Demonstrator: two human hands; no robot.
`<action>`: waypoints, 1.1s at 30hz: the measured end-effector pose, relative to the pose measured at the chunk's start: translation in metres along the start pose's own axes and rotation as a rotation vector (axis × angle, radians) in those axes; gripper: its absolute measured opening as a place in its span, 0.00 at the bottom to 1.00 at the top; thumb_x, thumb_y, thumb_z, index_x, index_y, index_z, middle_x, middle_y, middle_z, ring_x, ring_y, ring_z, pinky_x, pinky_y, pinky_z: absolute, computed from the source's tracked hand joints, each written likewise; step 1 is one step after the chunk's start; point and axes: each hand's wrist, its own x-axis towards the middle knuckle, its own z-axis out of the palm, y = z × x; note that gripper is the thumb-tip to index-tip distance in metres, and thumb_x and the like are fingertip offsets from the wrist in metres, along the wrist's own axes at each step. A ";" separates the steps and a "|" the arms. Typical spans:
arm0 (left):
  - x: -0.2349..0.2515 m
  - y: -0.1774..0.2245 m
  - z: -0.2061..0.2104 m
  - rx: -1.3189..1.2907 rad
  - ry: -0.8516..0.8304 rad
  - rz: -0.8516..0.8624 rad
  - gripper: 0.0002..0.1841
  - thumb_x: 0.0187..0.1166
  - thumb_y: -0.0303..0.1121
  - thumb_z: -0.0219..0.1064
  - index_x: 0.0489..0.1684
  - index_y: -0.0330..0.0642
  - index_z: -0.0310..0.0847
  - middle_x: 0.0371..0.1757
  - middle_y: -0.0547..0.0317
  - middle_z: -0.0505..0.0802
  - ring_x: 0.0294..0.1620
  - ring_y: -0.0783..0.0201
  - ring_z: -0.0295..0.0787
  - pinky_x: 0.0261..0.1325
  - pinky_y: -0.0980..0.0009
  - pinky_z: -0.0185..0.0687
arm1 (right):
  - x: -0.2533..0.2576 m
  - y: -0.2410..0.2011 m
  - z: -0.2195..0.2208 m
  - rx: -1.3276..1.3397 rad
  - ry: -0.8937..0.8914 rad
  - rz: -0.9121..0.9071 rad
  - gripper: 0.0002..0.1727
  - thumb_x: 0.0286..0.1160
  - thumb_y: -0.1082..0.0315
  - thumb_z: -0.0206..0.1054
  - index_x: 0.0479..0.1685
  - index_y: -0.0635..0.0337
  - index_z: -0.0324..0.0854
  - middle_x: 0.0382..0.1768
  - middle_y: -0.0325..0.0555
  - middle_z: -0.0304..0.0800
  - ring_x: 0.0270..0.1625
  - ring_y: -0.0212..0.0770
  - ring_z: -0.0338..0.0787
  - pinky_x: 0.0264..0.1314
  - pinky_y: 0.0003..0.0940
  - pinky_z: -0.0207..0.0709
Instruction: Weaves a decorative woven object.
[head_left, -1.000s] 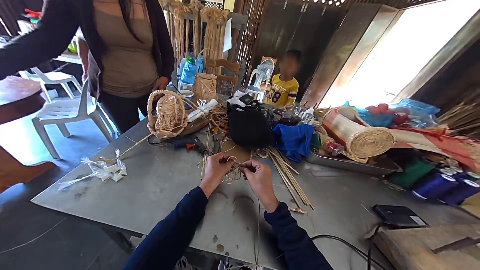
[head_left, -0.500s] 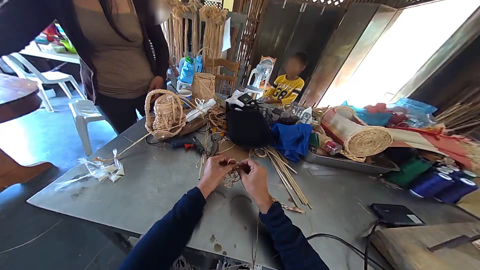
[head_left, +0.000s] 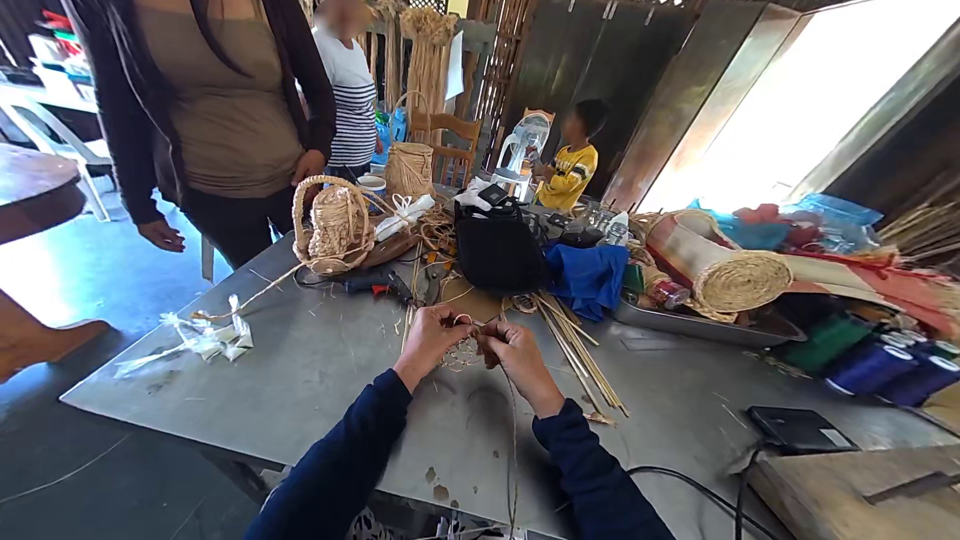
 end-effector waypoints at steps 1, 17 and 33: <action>0.000 0.002 0.000 0.059 -0.019 0.001 0.04 0.70 0.23 0.74 0.38 0.34 0.89 0.36 0.62 0.92 0.37 0.76 0.86 0.47 0.76 0.83 | 0.000 0.001 0.000 0.016 0.002 0.003 0.04 0.78 0.79 0.64 0.42 0.70 0.85 0.25 0.40 0.87 0.21 0.29 0.83 0.29 0.25 0.82; -0.004 0.004 0.001 0.208 -0.066 0.146 0.06 0.70 0.26 0.73 0.39 0.35 0.91 0.37 0.58 0.94 0.37 0.76 0.88 0.47 0.76 0.85 | 0.003 0.002 -0.011 0.334 -0.125 0.108 0.16 0.89 0.75 0.50 0.33 0.65 0.81 0.21 0.41 0.89 0.22 0.34 0.89 0.31 0.30 0.88; -0.006 0.004 0.004 0.048 -0.162 0.177 0.04 0.68 0.21 0.74 0.37 0.33 0.91 0.36 0.63 0.94 0.33 0.80 0.86 0.42 0.81 0.84 | -0.001 -0.005 -0.017 0.282 -0.188 0.227 0.07 0.79 0.80 0.57 0.39 0.63 0.80 0.24 0.41 0.89 0.22 0.34 0.88 0.27 0.29 0.85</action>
